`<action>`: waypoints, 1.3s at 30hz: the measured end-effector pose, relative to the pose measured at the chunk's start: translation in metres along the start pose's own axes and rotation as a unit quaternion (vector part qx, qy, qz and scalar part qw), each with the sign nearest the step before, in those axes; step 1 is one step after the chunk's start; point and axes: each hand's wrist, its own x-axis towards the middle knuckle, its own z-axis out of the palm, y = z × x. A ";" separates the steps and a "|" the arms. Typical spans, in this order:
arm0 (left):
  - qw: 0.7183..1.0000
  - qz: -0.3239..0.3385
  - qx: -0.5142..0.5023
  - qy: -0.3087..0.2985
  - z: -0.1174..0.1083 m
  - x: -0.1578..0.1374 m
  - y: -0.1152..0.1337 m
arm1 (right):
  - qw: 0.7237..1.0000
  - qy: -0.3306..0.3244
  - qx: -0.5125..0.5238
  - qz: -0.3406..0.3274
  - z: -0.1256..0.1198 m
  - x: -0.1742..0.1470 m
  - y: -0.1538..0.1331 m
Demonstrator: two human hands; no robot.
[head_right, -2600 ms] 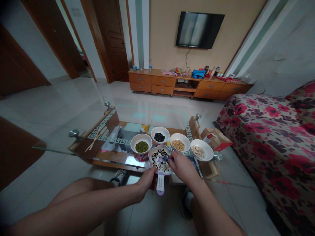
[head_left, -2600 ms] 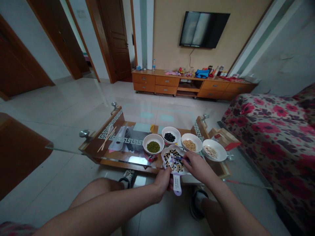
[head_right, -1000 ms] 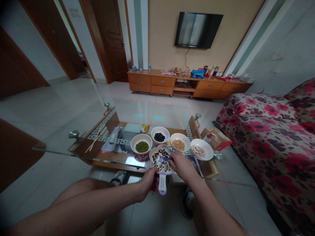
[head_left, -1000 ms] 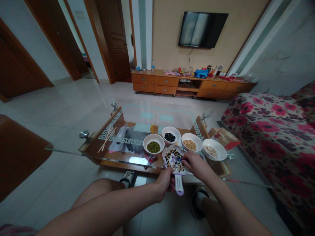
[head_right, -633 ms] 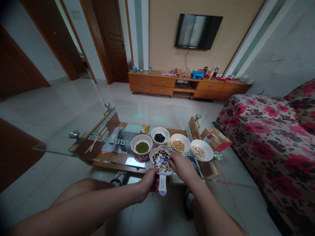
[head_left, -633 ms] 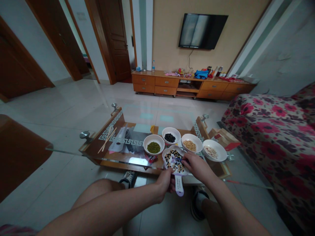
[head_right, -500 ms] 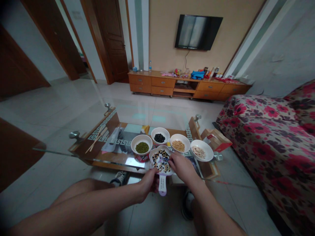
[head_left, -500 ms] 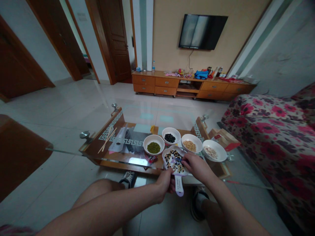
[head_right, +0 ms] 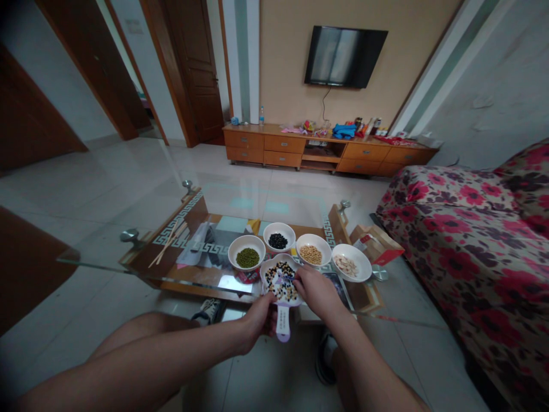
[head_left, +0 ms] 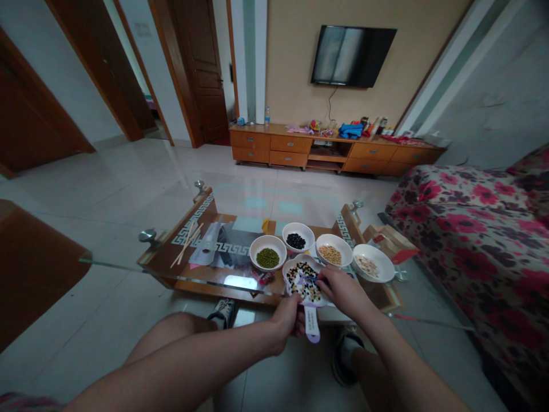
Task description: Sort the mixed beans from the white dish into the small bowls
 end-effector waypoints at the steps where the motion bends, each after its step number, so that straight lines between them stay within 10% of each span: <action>1: 1.000 0.000 0.000 0.000 0.000 0.000 0.000 | 1.000 0.000 -0.002 -0.001 0.000 0.000 0.000; 39: 1.000 -0.005 0.009 0.008 0.003 -0.012 0.007 | 1.000 -0.011 0.003 0.021 -0.010 -0.002 -0.004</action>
